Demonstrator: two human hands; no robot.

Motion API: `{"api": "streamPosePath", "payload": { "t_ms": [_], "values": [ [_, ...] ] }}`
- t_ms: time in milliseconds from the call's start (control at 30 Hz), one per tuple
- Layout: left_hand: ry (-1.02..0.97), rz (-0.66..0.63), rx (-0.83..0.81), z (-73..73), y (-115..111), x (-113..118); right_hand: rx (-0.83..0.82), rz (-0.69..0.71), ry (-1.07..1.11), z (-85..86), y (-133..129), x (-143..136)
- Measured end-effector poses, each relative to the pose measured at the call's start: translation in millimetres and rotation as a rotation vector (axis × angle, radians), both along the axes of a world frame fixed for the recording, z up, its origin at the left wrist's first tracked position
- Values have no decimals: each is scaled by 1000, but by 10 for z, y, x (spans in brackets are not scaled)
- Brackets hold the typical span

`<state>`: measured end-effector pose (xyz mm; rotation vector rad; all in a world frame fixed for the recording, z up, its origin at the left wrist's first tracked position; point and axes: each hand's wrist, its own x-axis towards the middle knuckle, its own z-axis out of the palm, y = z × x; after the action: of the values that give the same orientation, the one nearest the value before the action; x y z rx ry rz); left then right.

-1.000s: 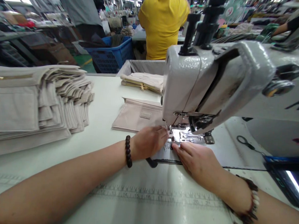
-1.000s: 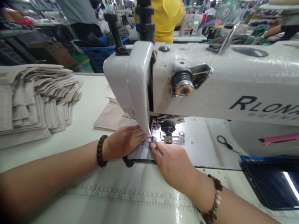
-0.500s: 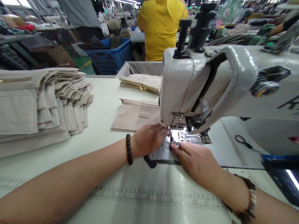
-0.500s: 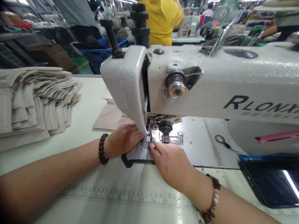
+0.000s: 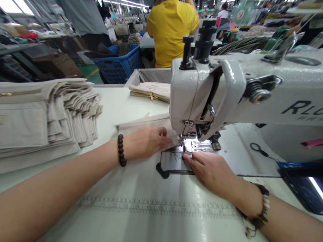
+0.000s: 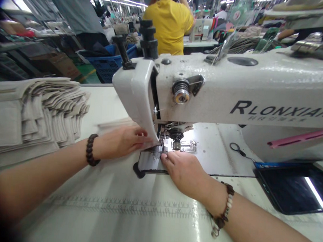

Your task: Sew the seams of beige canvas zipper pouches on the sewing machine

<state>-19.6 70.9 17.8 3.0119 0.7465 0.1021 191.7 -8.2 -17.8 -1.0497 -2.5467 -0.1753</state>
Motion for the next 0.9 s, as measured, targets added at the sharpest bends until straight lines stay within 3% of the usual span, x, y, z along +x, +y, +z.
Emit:
{"api": "streamPosePath", "payload": {
  "t_ms": [100,233,400,533,633,733,900],
  "values": [
    [142,-31,-21,57,-274,11,15,37,0,16,-5,18],
    [105,14,22,-8,-536,114,34,46,-16,25,-2,33],
    [75,7,88,-56,-519,172,49,28,-17,22,6,40],
    [104,61,-20,1,-476,194,18,2,-44,16,2,41],
    [65,78,-119,94,-573,134,-49,-23,-98,26,4,43],
    [53,-25,-169,187,-817,-12,-124,-68,-177,94,-26,63],
    [-53,-256,-57,230,-1176,-230,-238,-51,-253,358,-328,92]
  ]
}}
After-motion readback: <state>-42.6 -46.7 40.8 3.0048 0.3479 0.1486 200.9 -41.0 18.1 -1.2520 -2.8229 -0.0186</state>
